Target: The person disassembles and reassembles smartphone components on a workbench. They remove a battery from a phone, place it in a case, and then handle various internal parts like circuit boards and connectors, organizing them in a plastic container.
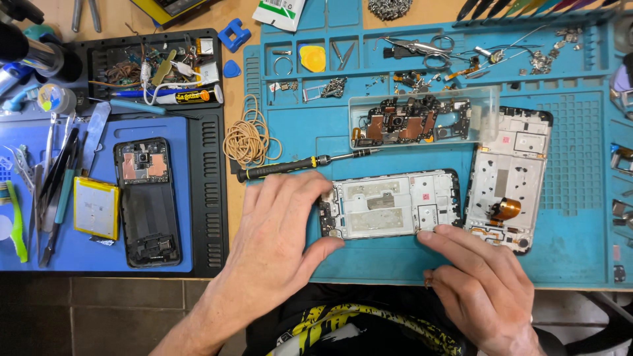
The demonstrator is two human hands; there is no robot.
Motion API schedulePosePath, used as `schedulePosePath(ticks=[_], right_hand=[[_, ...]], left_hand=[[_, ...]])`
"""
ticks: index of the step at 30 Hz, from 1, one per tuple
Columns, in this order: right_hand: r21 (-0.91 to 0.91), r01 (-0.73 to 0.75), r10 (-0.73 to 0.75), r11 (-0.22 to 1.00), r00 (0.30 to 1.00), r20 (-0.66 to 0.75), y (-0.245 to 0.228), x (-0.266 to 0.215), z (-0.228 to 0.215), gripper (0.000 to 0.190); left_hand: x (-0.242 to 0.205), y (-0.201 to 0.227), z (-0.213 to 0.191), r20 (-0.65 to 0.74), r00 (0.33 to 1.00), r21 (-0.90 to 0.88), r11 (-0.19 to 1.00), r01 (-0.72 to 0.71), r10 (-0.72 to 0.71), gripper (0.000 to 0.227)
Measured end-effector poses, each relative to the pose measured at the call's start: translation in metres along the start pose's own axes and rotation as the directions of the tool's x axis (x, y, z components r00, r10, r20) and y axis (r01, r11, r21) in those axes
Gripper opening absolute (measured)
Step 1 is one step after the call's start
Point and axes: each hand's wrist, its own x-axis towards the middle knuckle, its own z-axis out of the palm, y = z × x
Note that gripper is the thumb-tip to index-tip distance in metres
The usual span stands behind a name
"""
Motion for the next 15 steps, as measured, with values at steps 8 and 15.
schedulePosePath(ticks=[8, 15], right_hand=[[0.24, -0.181, 0.21, 0.954, 0.972, -0.103, 0.006, -0.031, -0.01, 0.013], [0.389, -0.251, 0.28, 0.887, 0.96, -0.02, -0.012, -0.007, -0.024, 0.011]], left_hand=[[-0.015, 0.01, -0.006, -0.044, 0.909, -0.117, 0.902, -0.416, 0.414, 0.023], [-0.046, 0.004, 0.025, -0.13, 0.975, -0.399, 0.91, 0.115, -0.18, 0.062]])
